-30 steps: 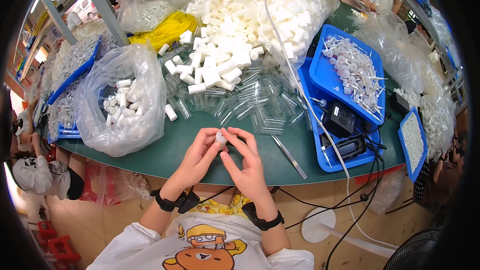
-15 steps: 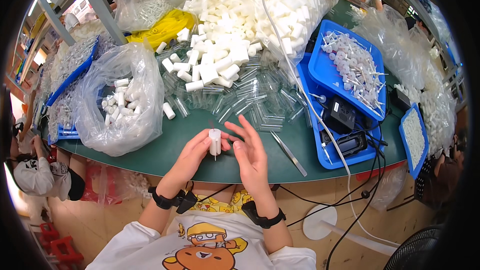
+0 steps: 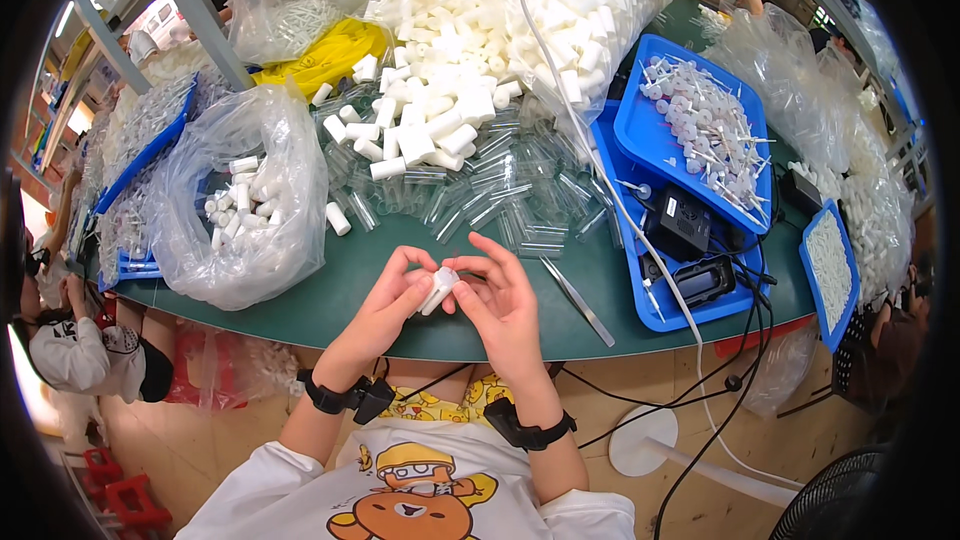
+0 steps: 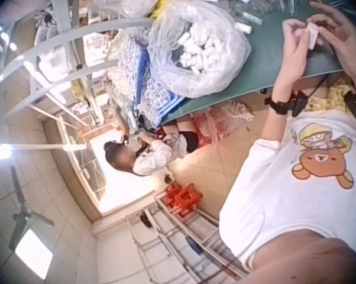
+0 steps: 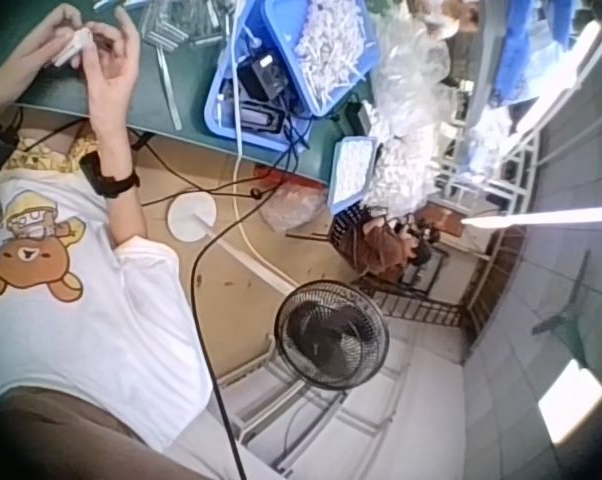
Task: The person assembles small white candles by hand. They insert a wick into a white cylindrical base, place the base into a clear plastic tube, and then cap the tube with a white lid. The process is repeated for multiple units.
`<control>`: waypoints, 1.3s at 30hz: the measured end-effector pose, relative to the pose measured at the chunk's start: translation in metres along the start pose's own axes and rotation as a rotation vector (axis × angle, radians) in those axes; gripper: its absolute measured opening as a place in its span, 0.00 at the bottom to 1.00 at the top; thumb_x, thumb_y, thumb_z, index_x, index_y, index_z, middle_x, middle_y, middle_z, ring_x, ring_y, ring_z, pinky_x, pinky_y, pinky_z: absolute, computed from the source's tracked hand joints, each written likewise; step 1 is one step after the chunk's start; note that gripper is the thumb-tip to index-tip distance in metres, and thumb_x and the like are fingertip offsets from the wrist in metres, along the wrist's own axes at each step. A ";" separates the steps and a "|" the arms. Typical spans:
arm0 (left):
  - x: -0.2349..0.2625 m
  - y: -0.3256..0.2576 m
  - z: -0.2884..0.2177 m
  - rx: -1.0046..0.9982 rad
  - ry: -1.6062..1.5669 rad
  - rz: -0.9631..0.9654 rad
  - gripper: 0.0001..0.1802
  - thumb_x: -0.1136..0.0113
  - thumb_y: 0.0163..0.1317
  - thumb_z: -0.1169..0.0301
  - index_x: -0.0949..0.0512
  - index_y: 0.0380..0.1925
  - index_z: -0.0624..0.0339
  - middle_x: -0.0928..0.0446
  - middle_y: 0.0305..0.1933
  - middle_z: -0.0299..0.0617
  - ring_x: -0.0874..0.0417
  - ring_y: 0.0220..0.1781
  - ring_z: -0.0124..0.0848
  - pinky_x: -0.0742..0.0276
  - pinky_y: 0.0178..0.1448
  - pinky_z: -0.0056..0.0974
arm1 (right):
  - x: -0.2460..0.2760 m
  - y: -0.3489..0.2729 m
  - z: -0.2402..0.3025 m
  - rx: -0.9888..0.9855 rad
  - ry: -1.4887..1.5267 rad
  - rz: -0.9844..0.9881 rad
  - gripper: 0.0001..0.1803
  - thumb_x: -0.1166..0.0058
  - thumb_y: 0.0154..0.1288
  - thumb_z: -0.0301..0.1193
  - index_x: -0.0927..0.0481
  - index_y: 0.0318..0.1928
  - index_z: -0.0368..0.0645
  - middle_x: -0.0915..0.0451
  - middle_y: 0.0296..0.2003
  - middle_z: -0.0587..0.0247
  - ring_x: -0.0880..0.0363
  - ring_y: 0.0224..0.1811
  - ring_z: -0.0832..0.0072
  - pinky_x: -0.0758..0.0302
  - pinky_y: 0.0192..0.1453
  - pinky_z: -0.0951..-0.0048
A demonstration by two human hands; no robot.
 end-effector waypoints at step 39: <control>0.000 -0.001 0.001 -0.331 0.396 -0.269 0.09 0.36 0.51 0.80 0.20 0.35 0.64 0.21 0.40 0.43 0.22 0.41 0.28 0.27 0.45 0.30 | 0.005 -0.003 -0.003 0.017 -0.094 0.034 0.15 0.46 0.57 0.14 0.25 0.47 0.29 0.28 0.46 0.59 0.27 0.49 0.74 0.29 0.55 0.75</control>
Point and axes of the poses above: each hand's wrist, its own y-axis towards the middle knuckle, its own x-axis out of the back of the hand, z = x × y, the point moved 1 cm from there along y, towards the middle knuckle
